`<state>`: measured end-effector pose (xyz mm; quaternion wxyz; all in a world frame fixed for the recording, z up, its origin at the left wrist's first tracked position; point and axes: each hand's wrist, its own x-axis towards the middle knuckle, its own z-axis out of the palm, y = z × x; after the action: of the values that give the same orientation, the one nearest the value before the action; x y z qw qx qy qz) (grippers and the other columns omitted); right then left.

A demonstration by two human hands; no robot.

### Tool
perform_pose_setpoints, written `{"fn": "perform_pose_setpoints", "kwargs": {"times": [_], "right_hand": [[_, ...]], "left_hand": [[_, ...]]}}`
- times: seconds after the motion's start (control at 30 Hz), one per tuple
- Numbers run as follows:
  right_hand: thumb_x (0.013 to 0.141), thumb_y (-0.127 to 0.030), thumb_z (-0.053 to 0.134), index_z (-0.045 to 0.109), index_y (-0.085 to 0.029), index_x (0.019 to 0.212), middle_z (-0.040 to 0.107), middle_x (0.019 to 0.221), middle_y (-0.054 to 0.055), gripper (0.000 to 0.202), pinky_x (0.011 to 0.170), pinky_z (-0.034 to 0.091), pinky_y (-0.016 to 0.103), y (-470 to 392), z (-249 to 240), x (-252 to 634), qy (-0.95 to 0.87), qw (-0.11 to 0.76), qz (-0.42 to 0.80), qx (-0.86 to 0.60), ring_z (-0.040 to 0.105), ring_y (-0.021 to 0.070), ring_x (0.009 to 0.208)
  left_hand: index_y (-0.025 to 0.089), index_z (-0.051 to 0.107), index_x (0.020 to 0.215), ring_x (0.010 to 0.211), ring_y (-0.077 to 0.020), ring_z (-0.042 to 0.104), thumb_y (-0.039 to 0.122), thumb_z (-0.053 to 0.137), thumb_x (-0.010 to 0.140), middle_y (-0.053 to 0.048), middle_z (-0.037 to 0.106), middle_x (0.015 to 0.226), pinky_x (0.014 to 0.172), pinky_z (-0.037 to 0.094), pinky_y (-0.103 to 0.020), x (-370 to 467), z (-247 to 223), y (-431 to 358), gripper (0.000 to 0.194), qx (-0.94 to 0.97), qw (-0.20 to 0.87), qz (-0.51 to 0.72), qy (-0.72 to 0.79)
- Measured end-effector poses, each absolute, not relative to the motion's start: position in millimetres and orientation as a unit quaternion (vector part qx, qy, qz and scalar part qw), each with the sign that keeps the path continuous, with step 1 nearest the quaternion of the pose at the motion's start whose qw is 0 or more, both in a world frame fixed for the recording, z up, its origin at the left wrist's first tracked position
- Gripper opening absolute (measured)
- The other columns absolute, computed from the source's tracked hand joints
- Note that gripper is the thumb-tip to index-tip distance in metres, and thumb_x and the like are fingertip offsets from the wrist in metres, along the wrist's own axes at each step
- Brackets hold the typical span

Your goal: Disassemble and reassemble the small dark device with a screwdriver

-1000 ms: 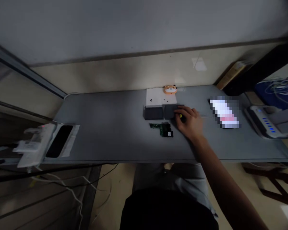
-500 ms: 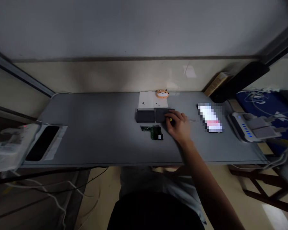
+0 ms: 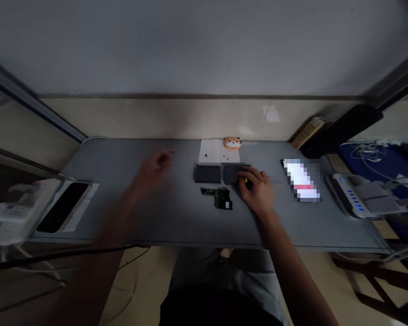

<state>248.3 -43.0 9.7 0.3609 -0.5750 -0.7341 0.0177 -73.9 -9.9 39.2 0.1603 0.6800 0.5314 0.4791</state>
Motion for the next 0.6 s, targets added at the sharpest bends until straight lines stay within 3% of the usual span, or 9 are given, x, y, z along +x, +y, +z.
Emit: {"fn": "perform_pose_setpoints", "kwargs": {"times": [0.07,0.13,0.33,0.43,0.5,0.6], "right_hand": [[0.095,-0.025,0.059,0.079,-0.026,0.100,0.079,0.120,0.008,0.021,0.083,0.048,0.044,-43,10,248,-0.732,0.359,0.010,-0.578,0.065,0.0274,0.095],[0.094,-0.024,0.060,0.079,-0.026,0.098,0.079,0.118,0.007,0.020,0.082,0.047,0.042,-42,10,248,-0.729,0.362,0.000,-0.581,0.065,0.0267,0.093],[0.093,-0.023,0.059,0.078,-0.026,0.094,0.079,0.115,0.008,0.020,0.085,0.048,0.043,-45,20,253,-0.728,0.376,-0.008,-0.573,0.066,0.0265,0.092],[0.097,-0.025,0.058,0.078,-0.025,0.095,0.079,0.111,0.008,0.020,0.084,0.048,0.042,-61,29,253,-0.748,0.383,-0.018,-0.542,0.067,0.0248,0.091],[0.100,-0.026,0.057,0.077,-0.026,0.096,0.079,0.105,0.006,0.020,0.082,0.049,0.041,-74,31,250,-0.786,0.365,-0.007,-0.499,0.068,0.0233,0.089],[0.099,-0.035,0.063,0.075,-0.026,0.110,0.078,0.115,0.008,0.019,0.082,0.052,0.040,-88,26,242,-0.844,0.306,0.012,-0.440,0.071,0.0247,0.097]], "left_hand": [[0.018,0.071,0.113,0.067,-0.0130,0.063,0.037,0.065,0.101,0.002,0.066,0.079,0.068,0.055,-0.026,-61,26,-1,0.023,0.717,0.193,0.417,0.523],[0.021,0.068,0.121,0.060,-0.0123,0.059,0.033,0.058,0.102,0.005,0.060,0.070,0.062,0.049,-0.024,-46,14,4,0.024,0.739,0.215,0.358,0.529],[0.020,0.058,0.133,0.070,-0.0170,0.066,0.030,0.048,0.105,0.000,0.066,0.079,0.071,0.052,-0.028,-34,-4,1,0.031,0.730,0.206,0.323,0.567],[0.021,0.060,0.131,0.091,-0.0212,0.070,0.029,0.047,0.105,-0.005,0.073,0.097,0.086,0.056,-0.033,-39,-6,1,0.030,0.737,0.167,0.328,0.567],[0.022,0.064,0.126,0.107,-0.0236,0.069,0.026,0.049,0.104,-0.008,0.073,0.110,0.098,0.054,-0.037,-40,-8,1,0.027,0.754,0.135,0.325,0.555],[0.023,0.068,0.121,0.111,-0.0248,0.067,0.021,0.053,0.100,-0.008,0.071,0.112,0.102,0.053,-0.039,-40,-10,2,0.026,0.774,0.114,0.301,0.545]]}}
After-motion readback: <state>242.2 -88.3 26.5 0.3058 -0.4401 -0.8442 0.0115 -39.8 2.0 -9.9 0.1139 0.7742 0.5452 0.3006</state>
